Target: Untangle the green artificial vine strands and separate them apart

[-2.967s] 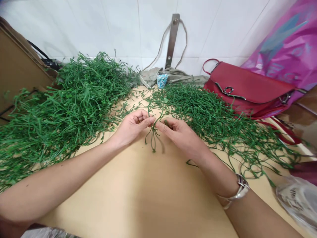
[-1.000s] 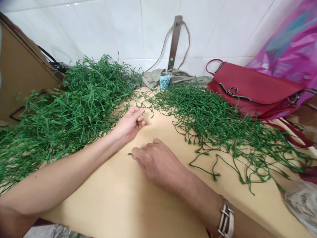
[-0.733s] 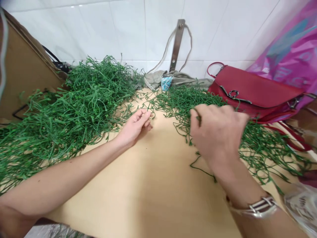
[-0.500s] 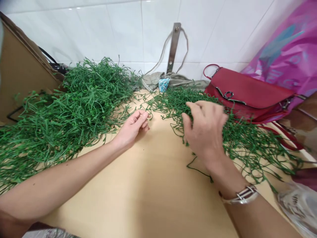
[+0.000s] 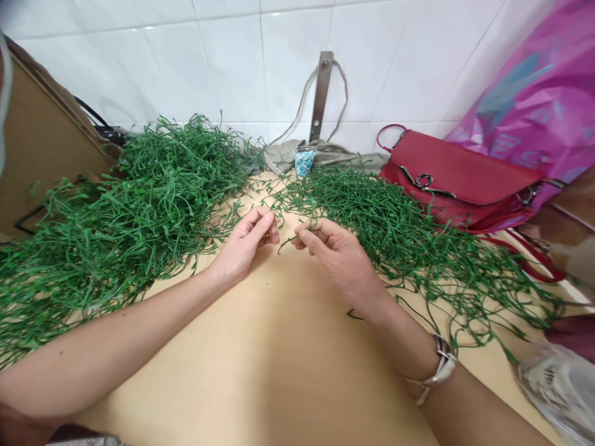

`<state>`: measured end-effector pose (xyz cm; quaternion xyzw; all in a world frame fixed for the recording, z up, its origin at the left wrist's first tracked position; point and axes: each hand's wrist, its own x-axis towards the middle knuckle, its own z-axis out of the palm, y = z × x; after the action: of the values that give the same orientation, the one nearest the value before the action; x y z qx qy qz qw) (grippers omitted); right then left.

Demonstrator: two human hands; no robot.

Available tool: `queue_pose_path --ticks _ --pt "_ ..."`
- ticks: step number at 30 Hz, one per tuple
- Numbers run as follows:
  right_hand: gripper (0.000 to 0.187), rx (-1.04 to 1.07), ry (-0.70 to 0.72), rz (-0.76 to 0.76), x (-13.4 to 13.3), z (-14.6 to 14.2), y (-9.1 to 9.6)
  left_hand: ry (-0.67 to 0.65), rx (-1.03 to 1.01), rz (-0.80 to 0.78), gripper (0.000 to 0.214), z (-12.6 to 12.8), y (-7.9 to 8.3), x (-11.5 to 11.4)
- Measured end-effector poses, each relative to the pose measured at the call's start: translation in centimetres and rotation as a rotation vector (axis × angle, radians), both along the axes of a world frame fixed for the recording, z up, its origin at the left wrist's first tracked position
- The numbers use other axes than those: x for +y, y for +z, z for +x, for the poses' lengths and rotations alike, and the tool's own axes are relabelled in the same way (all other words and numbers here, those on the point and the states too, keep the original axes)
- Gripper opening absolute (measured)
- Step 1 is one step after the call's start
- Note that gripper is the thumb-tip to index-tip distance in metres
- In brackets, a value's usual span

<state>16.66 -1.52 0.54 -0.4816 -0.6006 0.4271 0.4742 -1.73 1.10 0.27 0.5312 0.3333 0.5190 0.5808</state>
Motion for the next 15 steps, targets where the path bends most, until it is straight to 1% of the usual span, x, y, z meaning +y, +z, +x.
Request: queue_pose_path --ticks 2,3,8,10,12,15 --pt "0.031 0.053 0.019 -0.012 0.1 -0.1 0.0 0.011 0.022 -0.009 0.028 0.0 0.1 -0.1" --pt "0.032 0.077 0.021 -0.018 0.1 -0.1 0.0 -0.004 0.021 -0.017 0.028 0.0 0.1 -0.2" --pt "0.035 0.119 -0.037 -0.037 0.3 -0.2 -0.3 -0.170 -0.081 -0.069 0.034 0.4 -0.3 -0.4" --pt "0.032 0.112 -0.038 -0.026 0.4 0.0 -0.7 -0.174 -0.074 -0.067 0.036 0.4 -0.5 -0.3" --pt "0.029 0.096 -0.025 -0.007 0.5 0.2 -1.1 -0.152 -0.047 -0.073 0.036 0.4 -0.7 -0.1" --pt "0.027 0.035 -0.044 0.021 0.5 0.2 -1.2 -0.154 -0.028 -0.129 0.038 0.3 -0.9 0.2"
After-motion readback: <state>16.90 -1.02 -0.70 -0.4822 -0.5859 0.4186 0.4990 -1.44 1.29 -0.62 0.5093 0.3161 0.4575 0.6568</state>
